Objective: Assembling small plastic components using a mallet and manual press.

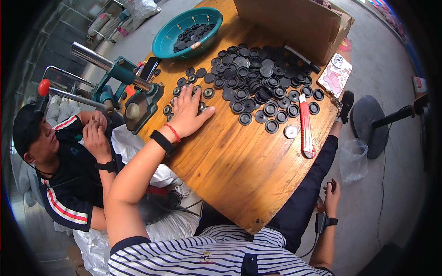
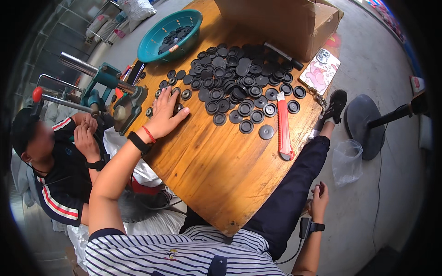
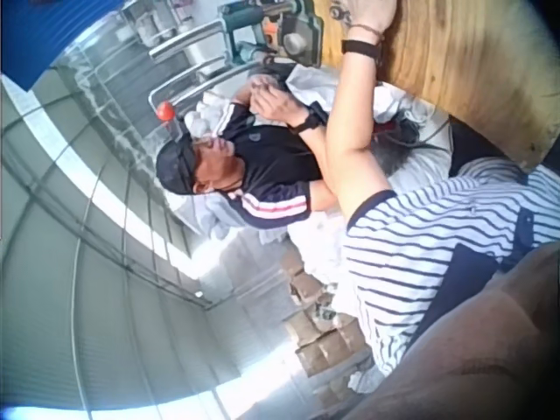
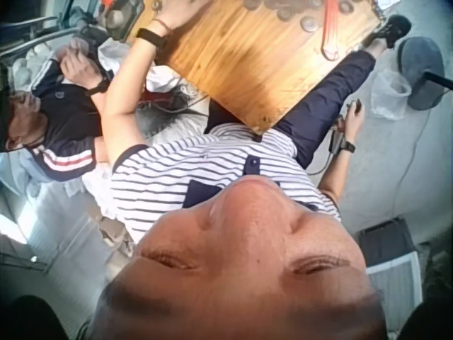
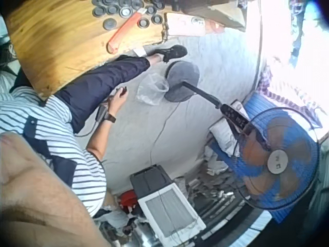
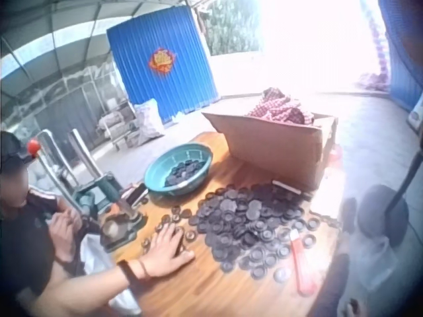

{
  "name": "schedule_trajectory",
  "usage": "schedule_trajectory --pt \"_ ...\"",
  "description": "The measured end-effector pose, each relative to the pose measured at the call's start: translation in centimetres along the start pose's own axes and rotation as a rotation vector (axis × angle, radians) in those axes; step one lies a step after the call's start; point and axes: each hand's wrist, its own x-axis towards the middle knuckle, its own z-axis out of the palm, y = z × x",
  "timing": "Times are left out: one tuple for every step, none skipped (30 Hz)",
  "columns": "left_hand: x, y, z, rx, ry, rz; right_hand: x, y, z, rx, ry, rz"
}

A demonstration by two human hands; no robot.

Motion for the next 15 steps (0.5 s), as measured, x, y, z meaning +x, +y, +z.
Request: schedule_trajectory --pt "0.2 0.2 0.1 -0.022 0.107 0.035 0.5 0.5 0.6 -0.012 -0.005 -0.039" --pt "0.6 0.0 0.3 -0.030 0.100 0.033 0.8 1.0 0.9 -0.024 -0.009 -0.079" --pt "1.2 -0.5 0.4 -0.042 0.133 0.047 1.0 1.3 1.4 -0.045 -0.025 -0.090" --pt "1.7 -0.9 0.5 -0.055 0.167 0.062 1.3 1.8 1.6 -0.051 -0.029 -0.087" --pt "2.1 -0.9 0.8 -0.060 0.266 0.090 1.4 2.4 1.8 -0.011 -0.011 -0.063" --pt "2.5 -1.0 0.9 -0.059 0.263 0.083 1.4 2.5 2.1 0.032 0.003 -0.040" --pt "2.9 -1.0 0.7 -0.061 0.264 0.104 1.3 2.6 2.1 0.030 -0.003 -0.038" --pt "3.1 -1.1 0.7 -0.063 0.266 0.126 1.3 2.6 2.0 0.018 -0.013 0.009" --pt "3.3 -1.1 0.7 -0.062 0.263 0.126 1.2 2.6 1.9 0.007 -0.019 0.057" --pt "3.5 -1.2 0.7 -0.147 0.274 0.135 1.2 3.0 1.8 0.008 -0.020 0.060" --pt "3.5 -1.3 0.7 -0.230 0.286 0.143 1.3 3.6 1.7 -0.004 -0.022 0.088" --pt "3.5 -1.2 0.7 -0.229 0.282 0.146 1.3 4.0 1.6 -0.017 -0.022 0.118" --pt "3.4 -1.1 0.6 -0.238 0.289 0.151 1.4 4.4 1.5 -0.015 -0.021 0.121" --pt "3.2 -1.1 0.4 -0.247 0.296 0.155 1.5 4.7 1.5 -0.017 -0.033 0.116" --pt "3.0 -1.2 0.0 -0.158 0.207 0.119 1.7 4.9 1.5 -0.018 -0.047 0.109"
